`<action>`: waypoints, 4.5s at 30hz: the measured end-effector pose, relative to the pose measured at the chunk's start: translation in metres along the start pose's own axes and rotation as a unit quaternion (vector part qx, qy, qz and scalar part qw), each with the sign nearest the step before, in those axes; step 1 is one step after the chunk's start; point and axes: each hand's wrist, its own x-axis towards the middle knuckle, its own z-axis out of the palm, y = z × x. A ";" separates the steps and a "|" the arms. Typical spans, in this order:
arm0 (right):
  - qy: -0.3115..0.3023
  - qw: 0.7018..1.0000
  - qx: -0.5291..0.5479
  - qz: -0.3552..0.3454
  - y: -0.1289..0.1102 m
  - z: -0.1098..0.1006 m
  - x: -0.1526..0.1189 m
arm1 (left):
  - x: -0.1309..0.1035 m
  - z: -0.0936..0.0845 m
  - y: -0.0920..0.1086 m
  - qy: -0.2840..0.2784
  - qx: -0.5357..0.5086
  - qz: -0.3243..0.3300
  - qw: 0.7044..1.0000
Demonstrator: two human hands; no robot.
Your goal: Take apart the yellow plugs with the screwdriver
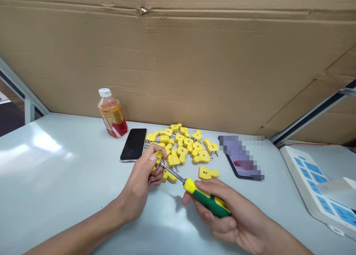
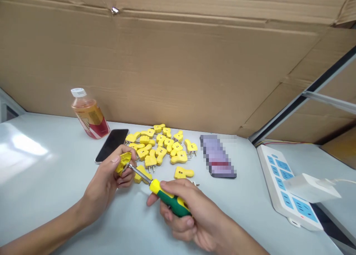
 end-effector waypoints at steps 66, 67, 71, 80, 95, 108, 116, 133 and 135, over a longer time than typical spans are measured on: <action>0.217 0.760 -0.384 -0.477 0.027 0.008 -0.002 | -0.003 0.004 0.001 0.014 -0.050 0.017 0.999; 0.203 0.836 -0.320 -0.397 0.023 0.008 -0.003 | -0.003 0.004 0.000 0.010 -0.040 0.027 0.999; 0.066 0.987 -0.114 -0.089 0.011 0.006 -0.008 | -0.007 0.002 -0.003 -0.008 -0.003 0.060 0.998; 0.221 0.677 -0.476 -0.517 0.044 0.008 0.000 | -0.006 0.001 0.001 -0.009 0.019 0.059 0.998; 0.218 0.777 -0.385 -0.448 0.038 0.010 -0.006 | -0.010 0.003 -0.002 0.011 0.015 0.093 0.996; 0.046 0.979 -0.156 -0.124 0.014 0.005 -0.010 | -0.008 0.003 -0.007 0.001 0.021 0.089 0.996; 0.254 0.798 -0.326 -0.438 0.031 0.020 -0.008 | -0.006 0.007 0.001 0.023 -0.017 0.065 0.997; 0.272 0.789 -0.327 -0.444 0.019 0.017 -0.009 | -0.008 0.010 0.002 0.038 -0.022 0.070 0.997; 0.248 0.837 -0.300 -0.384 0.018 0.018 -0.011 | -0.008 0.010 0.002 0.047 -0.021 0.083 0.995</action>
